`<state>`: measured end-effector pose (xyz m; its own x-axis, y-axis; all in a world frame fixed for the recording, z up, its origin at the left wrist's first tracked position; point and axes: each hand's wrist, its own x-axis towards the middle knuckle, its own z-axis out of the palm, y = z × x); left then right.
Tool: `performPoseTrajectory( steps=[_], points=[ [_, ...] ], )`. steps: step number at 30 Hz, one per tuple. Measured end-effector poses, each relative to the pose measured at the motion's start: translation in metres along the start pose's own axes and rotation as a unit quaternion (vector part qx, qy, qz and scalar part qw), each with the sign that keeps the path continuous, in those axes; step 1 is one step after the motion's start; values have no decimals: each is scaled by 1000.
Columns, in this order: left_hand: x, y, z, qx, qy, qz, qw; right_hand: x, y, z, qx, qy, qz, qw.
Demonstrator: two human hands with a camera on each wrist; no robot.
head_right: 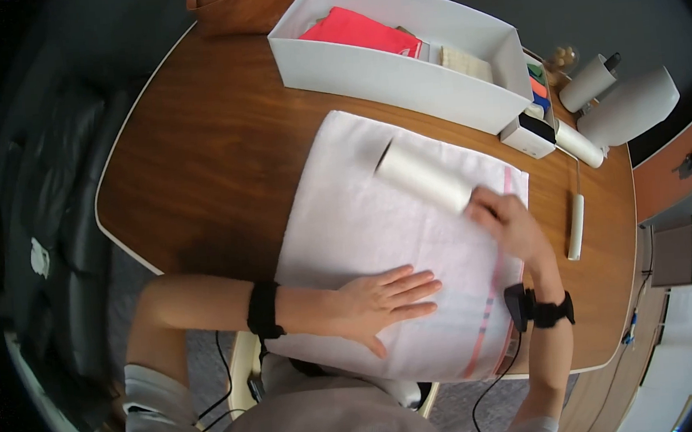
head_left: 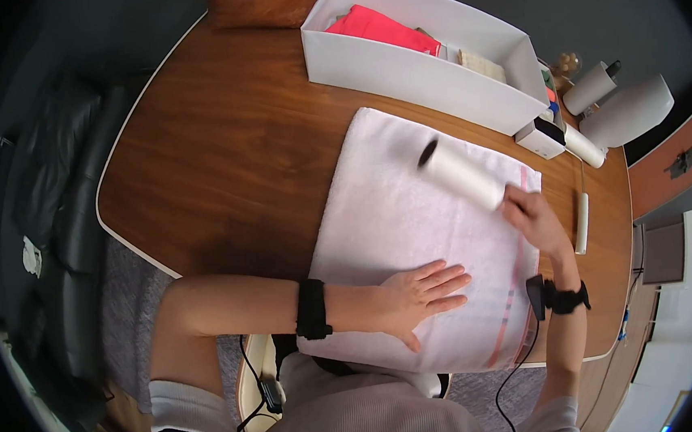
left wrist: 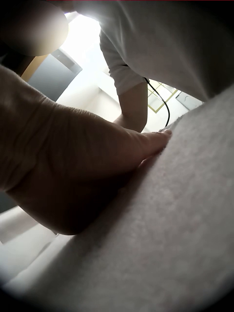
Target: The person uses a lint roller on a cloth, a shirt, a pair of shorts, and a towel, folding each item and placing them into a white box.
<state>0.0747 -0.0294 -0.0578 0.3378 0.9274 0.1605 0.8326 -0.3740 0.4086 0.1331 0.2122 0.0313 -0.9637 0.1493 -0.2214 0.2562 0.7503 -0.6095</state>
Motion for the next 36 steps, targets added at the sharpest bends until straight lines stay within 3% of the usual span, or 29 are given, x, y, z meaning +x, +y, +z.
performPoseTrajectory(
  steps=[1, 4, 7, 10, 13, 16, 19, 22, 24, 27, 30, 33, 36],
  points=[
    [0, 0, -1, -1, -2, 0, 1000, -7, -1, -1, 62, -65, -2, 996],
    [1, 0, 0, 11, 6, 2, 1000, -15, -8, 3, 21, -202, 0, 979],
    [1, 2, -1, 24, 1, -3, 1000, -10, 14, 14, 93, -144, 17, 985],
    [0, 2, -1, 28, -6, -7, 1000, 16, 29, 11, 24, -23, -14, 999],
    [0, 2, -1, 31, -2, -3, 1000, 43, 27, -4, -48, 22, 57, 997],
    [-2, 1, 0, 28, 12, -1, 1000, 49, 24, -5, -69, 86, 48, 993],
    [-2, 1, 2, 21, 21, -1, 1000, 39, 15, 1, -179, 169, 28, 969],
    [-2, 0, 5, 16, 39, -2, 999, 13, -25, 13, -89, 91, 20, 992],
    [-2, 0, 9, 11, 58, 1, 998, 2, -43, 33, -20, -9, -121, 992],
    [-3, -1, 12, 14, 72, 9, 997, 12, -61, 52, -96, -140, -63, 984],
    [-3, 0, 9, 18, 65, -3, 998, 40, -37, 54, -62, -27, -149, 987],
    [-3, 1, 9, 11, 66, -1, 998, 77, -35, 37, -111, 3, -16, 994],
    [-1, -2, 12, 9, 65, 3, 998, 107, -25, 28, -107, 66, -60, 990]
  ],
)
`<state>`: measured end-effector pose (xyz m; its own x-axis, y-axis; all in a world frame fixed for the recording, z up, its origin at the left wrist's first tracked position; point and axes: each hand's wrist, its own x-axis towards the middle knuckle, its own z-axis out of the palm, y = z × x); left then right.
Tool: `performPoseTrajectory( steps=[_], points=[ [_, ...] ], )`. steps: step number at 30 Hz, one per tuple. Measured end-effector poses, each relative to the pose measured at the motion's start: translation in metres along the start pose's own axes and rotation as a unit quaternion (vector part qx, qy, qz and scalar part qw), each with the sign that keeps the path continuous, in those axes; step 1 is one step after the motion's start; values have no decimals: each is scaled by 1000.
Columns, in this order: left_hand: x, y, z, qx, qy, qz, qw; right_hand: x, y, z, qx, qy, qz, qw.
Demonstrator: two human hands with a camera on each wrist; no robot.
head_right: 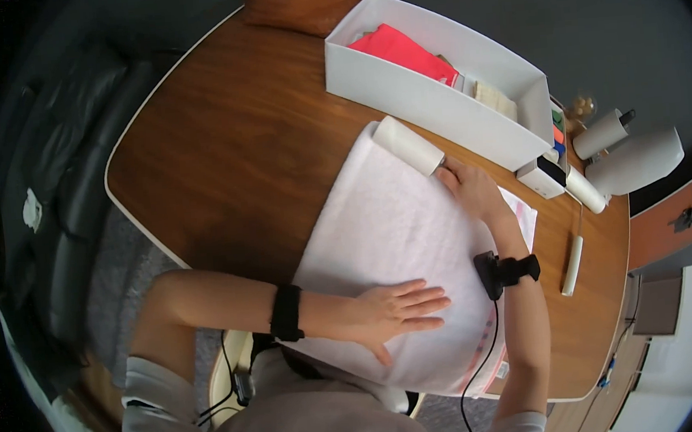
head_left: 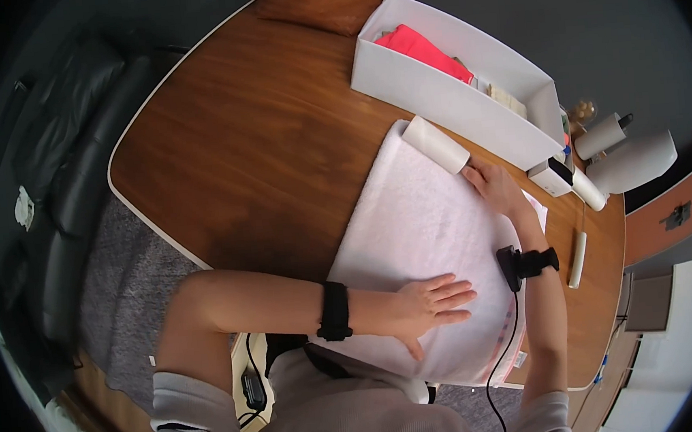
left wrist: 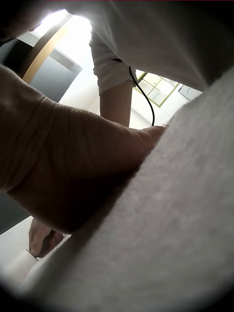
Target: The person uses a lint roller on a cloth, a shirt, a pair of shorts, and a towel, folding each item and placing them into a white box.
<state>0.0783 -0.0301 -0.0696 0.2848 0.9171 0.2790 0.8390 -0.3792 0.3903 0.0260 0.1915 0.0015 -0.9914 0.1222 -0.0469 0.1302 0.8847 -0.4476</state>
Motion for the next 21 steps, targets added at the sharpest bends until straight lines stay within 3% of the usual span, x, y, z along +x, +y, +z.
performPoseTrajectory(
  steps=[3, 6, 8, 9, 11, 15, 16, 19, 21],
  points=[
    [0, -1, 1, -11, -7, 9, 1000, 1, 4, 9, -15, 58, -62, 996],
    [-1, -6, -6, -55, -35, 10, 998, -16, -14, 2, -44, 33, 7, 998],
    [-10, -9, -20, -105, -73, -10, 992, -32, -29, -6, 9, -14, 14, 1000],
    [-17, -11, -32, -71, -93, -42, 992, -41, -34, -6, 39, -37, 21, 998],
    [-36, -13, -53, -3, -140, -100, 985, -56, -43, 1, 65, -84, -43, 993],
    [-74, -10, -49, 14, -39, -75, 996, -60, -53, 28, 57, -153, -120, 979],
    [-75, -7, -50, 10, -50, -84, 995, -57, -63, 23, 39, -162, -97, 981],
    [-75, -5, -55, 2, -74, -89, 993, -35, -48, 34, -35, -33, -125, 991],
    [-73, -4, -58, 3, -84, -91, 992, -12, -32, 37, -72, 28, -82, 994]
  ],
)
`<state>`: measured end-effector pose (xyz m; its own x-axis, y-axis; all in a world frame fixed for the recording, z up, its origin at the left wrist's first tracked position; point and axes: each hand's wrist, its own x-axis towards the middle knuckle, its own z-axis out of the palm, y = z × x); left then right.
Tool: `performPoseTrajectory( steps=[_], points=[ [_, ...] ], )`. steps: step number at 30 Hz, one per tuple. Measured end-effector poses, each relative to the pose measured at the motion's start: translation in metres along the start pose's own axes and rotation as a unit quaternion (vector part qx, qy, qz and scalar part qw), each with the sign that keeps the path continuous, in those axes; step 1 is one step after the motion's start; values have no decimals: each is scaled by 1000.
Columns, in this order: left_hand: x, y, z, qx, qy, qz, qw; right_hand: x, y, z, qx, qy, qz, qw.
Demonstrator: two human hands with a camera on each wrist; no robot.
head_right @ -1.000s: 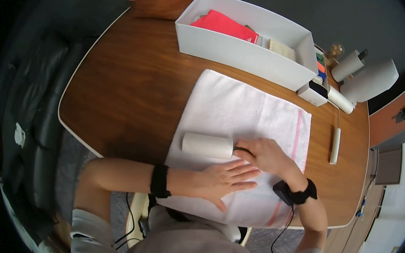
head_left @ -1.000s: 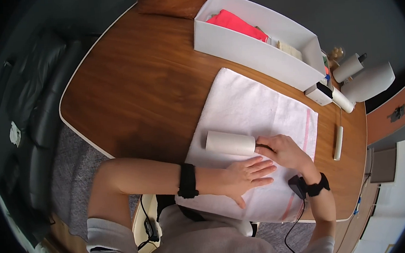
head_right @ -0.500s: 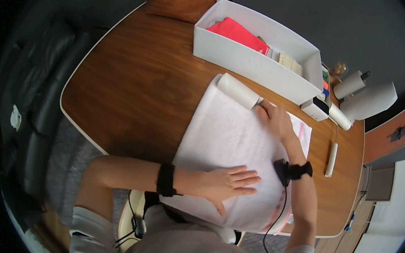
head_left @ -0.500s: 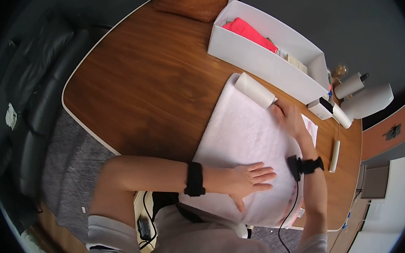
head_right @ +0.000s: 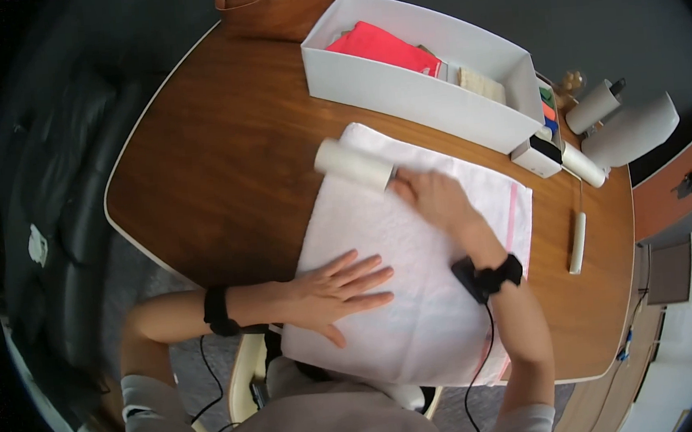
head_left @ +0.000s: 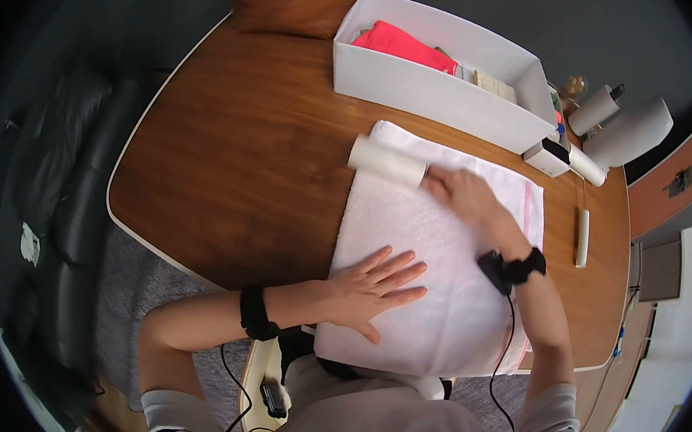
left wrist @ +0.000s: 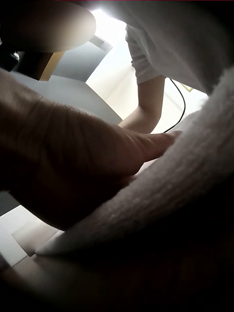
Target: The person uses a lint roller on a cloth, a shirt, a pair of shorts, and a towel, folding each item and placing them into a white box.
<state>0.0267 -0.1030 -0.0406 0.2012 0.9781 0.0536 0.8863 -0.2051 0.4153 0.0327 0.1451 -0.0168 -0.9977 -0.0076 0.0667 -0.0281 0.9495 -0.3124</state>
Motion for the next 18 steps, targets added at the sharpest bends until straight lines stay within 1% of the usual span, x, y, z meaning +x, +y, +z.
performPoseTrajectory(
  steps=[3, 6, 9, 11, 12, 14, 17, 18],
  points=[
    [1, 0, -1, 1, -1, 0, 1000, 24, 15, -1, -42, 68, 46, 996],
    [0, -1, -1, 1, 2, 0, 1000, 25, 8, -11, -73, 81, 66, 992],
    [0, -1, 1, 5, 11, -1, 1000, 6, -21, -27, -31, 21, 41, 998],
    [0, -1, 3, 7, 19, -1, 1000, -12, -41, -31, 91, -71, -41, 993],
    [-1, -1, 6, 9, 22, -1, 1000, -19, -50, -31, 110, -135, -61, 983],
    [0, -2, 10, 15, 31, 0, 999, -24, -64, -29, 93, -230, -71, 966],
    [1, -3, 12, 26, 36, 2, 999, -18, -45, -8, 53, -148, -86, 984],
    [1, -2, 8, 27, 32, 1, 999, -12, -39, -4, 47, -113, -69, 990]
  ],
)
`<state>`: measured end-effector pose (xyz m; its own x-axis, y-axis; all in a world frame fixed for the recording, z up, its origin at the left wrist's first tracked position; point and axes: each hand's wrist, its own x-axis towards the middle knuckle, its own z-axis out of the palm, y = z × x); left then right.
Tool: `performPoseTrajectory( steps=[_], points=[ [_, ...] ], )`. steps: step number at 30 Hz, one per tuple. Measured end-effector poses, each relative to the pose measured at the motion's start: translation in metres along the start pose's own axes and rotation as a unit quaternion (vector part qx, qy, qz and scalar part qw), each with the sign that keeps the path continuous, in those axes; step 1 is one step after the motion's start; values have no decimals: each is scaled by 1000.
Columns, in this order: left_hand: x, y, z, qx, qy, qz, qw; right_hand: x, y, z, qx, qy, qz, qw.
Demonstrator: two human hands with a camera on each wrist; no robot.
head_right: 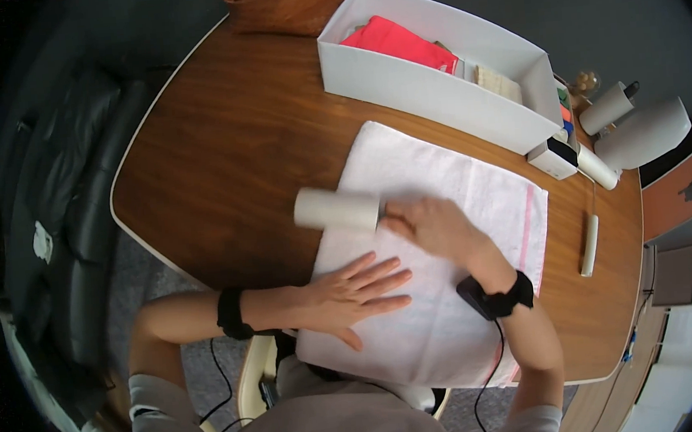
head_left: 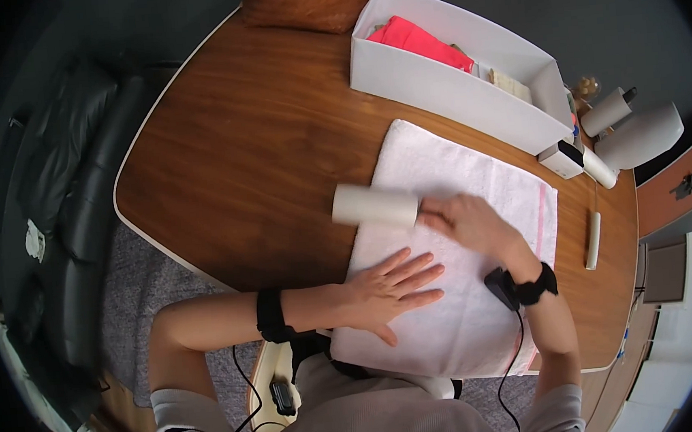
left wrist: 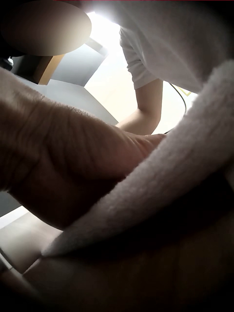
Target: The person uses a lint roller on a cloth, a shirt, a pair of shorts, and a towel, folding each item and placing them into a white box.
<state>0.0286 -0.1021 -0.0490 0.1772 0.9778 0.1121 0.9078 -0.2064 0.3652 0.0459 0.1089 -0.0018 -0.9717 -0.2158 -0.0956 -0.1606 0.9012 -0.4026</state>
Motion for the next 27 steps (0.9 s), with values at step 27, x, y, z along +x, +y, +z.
performPoseTrajectory(
  steps=[27],
  points=[
    [32, -129, -118, -102, -195, -227, 949, -11, -13, 12, -78, 98, 28, 992]
  ],
)
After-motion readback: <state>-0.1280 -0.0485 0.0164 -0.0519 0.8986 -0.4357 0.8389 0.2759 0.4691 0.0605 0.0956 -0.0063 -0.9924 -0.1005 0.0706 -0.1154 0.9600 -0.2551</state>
